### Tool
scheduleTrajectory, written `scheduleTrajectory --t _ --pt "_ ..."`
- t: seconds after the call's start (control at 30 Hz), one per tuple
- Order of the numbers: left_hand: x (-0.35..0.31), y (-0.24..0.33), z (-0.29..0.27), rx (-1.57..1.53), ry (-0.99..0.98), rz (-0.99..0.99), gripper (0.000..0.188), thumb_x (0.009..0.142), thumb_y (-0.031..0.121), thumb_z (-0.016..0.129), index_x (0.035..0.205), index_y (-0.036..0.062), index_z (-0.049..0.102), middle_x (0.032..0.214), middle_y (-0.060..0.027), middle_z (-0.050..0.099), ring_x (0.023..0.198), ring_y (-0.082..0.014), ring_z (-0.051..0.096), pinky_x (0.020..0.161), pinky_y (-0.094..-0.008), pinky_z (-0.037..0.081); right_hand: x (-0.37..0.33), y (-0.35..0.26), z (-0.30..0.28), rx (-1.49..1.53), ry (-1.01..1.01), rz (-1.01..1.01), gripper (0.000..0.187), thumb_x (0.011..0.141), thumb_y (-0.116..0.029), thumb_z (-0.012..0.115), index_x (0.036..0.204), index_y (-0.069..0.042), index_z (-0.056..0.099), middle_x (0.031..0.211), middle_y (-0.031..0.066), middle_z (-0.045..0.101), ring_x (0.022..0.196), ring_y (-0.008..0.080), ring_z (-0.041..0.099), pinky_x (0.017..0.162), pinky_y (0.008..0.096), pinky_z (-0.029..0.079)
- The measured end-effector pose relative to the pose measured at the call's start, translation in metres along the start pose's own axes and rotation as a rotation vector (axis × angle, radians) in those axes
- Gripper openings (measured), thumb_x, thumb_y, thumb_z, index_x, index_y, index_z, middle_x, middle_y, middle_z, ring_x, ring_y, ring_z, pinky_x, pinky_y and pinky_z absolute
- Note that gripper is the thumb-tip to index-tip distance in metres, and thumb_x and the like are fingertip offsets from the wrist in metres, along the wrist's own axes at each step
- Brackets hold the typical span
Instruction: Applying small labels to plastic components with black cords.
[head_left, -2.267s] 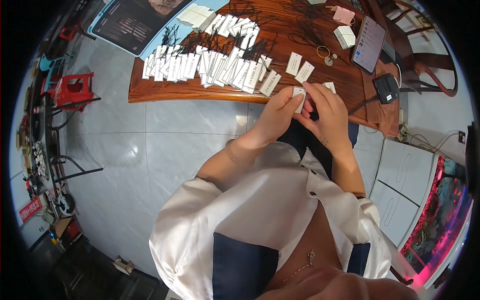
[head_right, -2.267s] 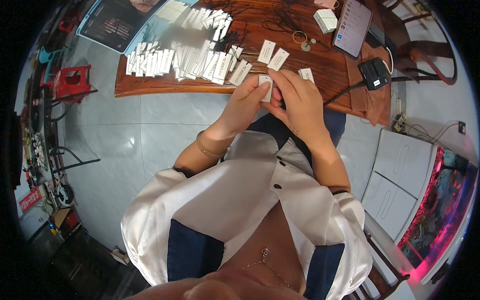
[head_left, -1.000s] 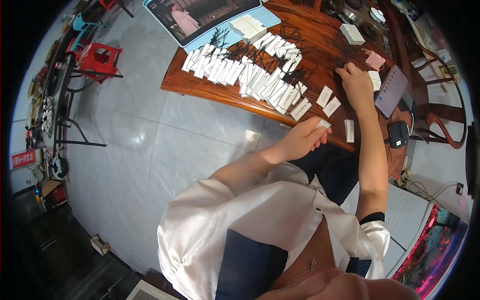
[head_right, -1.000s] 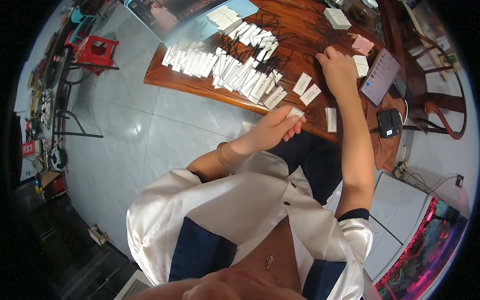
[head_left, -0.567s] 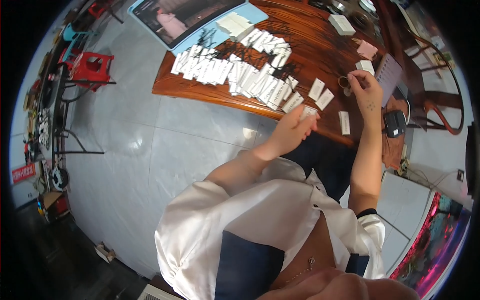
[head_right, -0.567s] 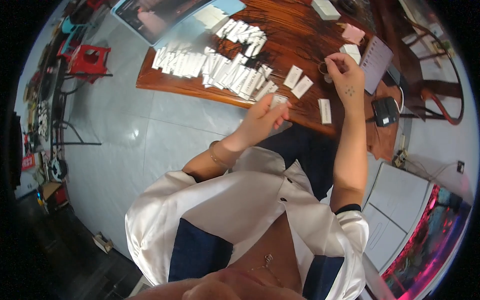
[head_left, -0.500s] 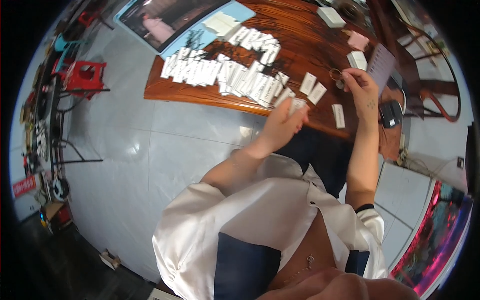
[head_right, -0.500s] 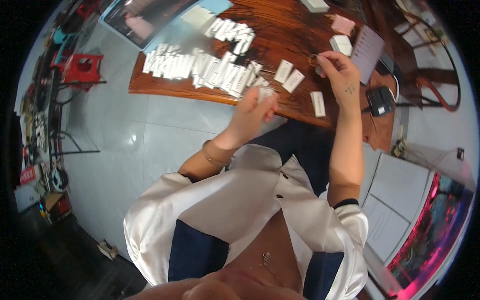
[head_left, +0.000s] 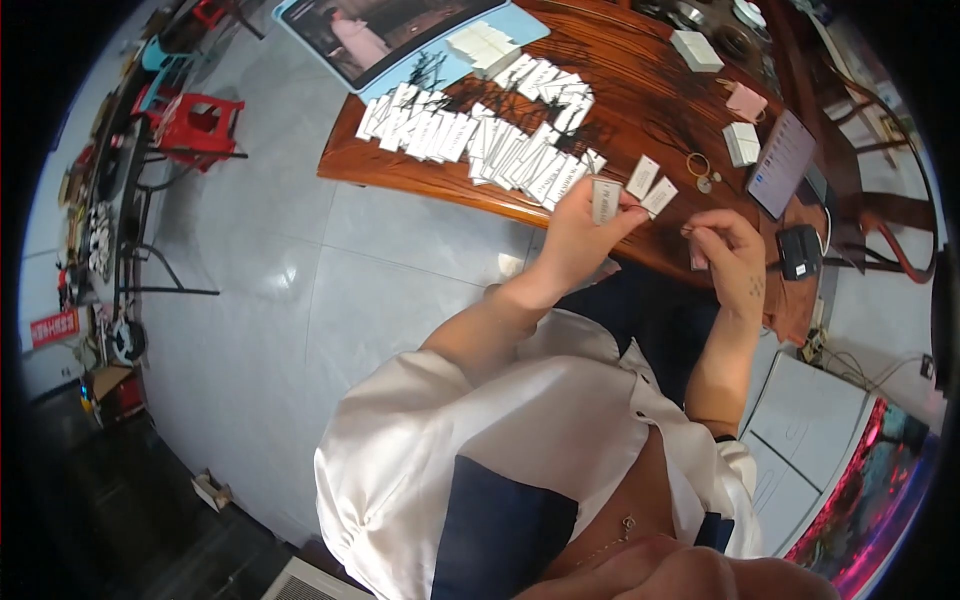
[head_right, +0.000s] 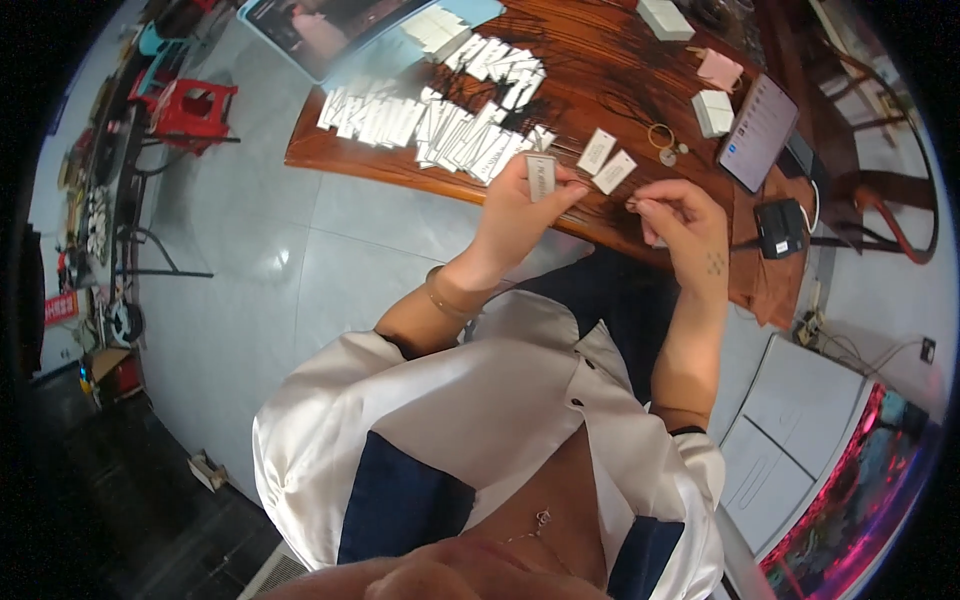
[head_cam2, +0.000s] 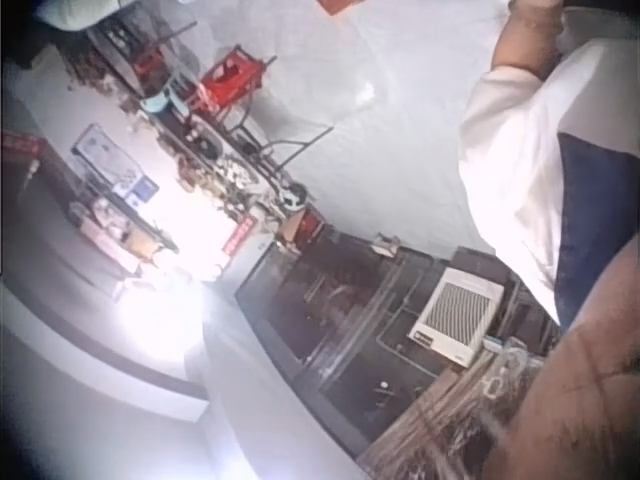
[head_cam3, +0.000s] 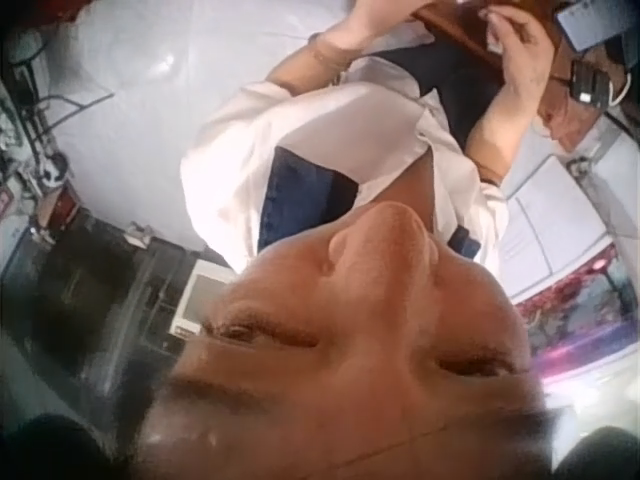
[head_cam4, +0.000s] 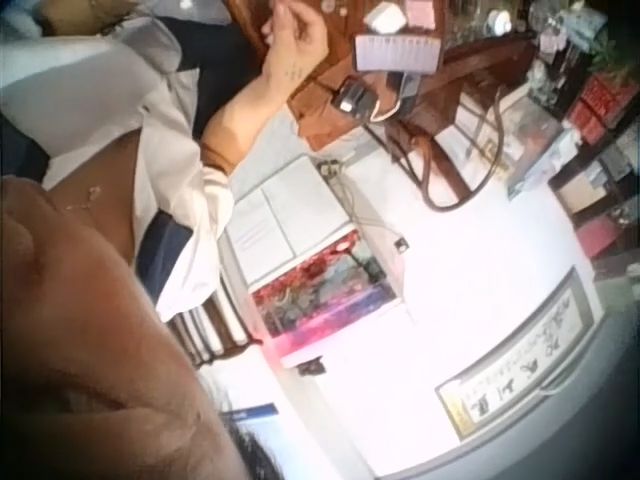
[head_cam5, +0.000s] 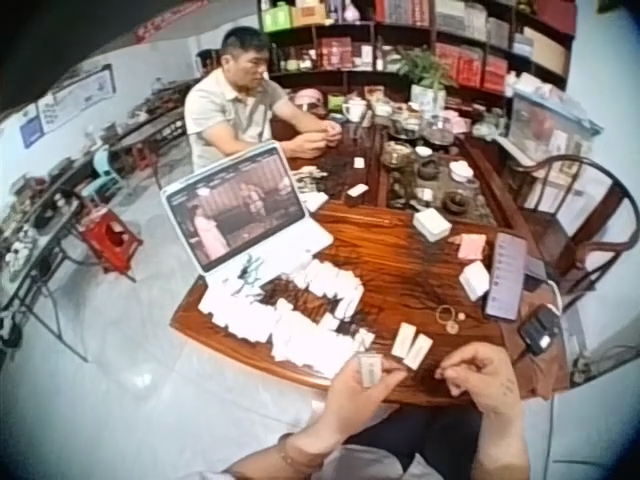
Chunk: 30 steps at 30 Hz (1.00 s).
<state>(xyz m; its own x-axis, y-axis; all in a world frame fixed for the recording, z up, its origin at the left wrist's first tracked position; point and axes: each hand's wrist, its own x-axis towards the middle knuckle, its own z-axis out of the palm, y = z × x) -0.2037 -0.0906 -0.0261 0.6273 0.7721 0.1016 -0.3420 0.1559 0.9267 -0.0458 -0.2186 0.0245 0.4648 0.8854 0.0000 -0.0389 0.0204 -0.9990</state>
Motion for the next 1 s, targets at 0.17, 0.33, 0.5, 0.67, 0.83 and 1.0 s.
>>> scheduleTrajectory --t 0.17,0.33,0.5,0.67,0.83,1.0 --pt "-0.004 0.006 -0.006 0.085 -0.021 -0.1 0.021 0.08 -0.001 0.07 0.093 0.0036 0.054 0.086 -0.0025 0.062 0.08 -0.0075 0.057 0.073 -0.0222 0.047 0.002 0.009 -0.005 0.004 0.126 -0.117 0.012 0.085 0.0 0.062 0.097 0.003 0.062 0.087 0.0124 0.066 0.06 0.0083 0.051 0.056 0.0196 0.041" --pt "0.0 0.006 -0.012 0.191 0.024 0.025 0.02 0.079 0.001 0.072 0.09 0.0042 0.055 0.082 -0.0016 0.062 0.075 -0.0078 0.057 0.068 -0.0226 0.048 -0.003 0.002 -0.004 -0.127 0.2 -0.157 0.017 0.081 -0.002 0.066 0.097 0.0 0.061 0.096 0.0129 0.065 0.072 0.0134 0.058 0.065 0.024 0.047" --pt "-0.002 0.025 -0.012 0.457 -0.09 0.079 0.02 0.079 0.009 0.073 0.09 0.0031 0.057 0.08 -0.003 0.063 0.072 -0.0093 0.058 0.065 -0.0251 0.048 -0.006 -0.031 0.027 -0.913 0.114 -0.528 0.044 0.07 -0.008 0.074 0.112 -0.006 0.058 0.121 0.0121 0.054 0.113 0.0287 0.051 0.095 0.0414 0.042" --pt "-0.006 0.036 -0.008 0.454 -0.239 -0.062 0.019 0.08 0.012 0.072 0.089 0.0033 0.059 0.081 -0.0071 0.064 0.071 -0.0146 0.061 0.064 -0.0279 0.048 -0.009 -0.026 0.05 -1.098 -0.168 -0.428 0.053 0.073 -0.012 0.072 0.121 -0.008 0.052 0.114 0.0123 0.055 0.101 0.0314 0.057 0.084 0.039 0.048" --pt "-0.006 0.039 -0.009 0.463 -0.262 -0.028 0.018 0.08 0.012 0.072 0.089 0.0028 0.059 0.081 -0.0069 0.065 0.071 -0.0145 0.062 0.064 -0.0278 0.049 -0.014 -0.004 0.052 -0.972 -0.104 -0.35 0.049 0.072 -0.011 0.073 0.118 -0.01 0.055 0.1 0.0093 0.057 0.085 0.0288 0.061 0.067 0.0361 0.051" --pt "-0.008 0.039 -0.009 0.422 -0.246 -0.103 0.016 0.08 0.009 0.071 0.089 0.0026 0.059 0.082 -0.0056 0.064 0.071 -0.0112 0.061 0.064 -0.0266 0.049 -0.013 -0.01 0.057 -1.006 0.01 -0.532 0.034 0.07 -0.01 0.075 0.101 -0.008 0.063 0.09 0.0067 0.058 0.073 0.0244 0.061 0.059 0.0323 0.049"
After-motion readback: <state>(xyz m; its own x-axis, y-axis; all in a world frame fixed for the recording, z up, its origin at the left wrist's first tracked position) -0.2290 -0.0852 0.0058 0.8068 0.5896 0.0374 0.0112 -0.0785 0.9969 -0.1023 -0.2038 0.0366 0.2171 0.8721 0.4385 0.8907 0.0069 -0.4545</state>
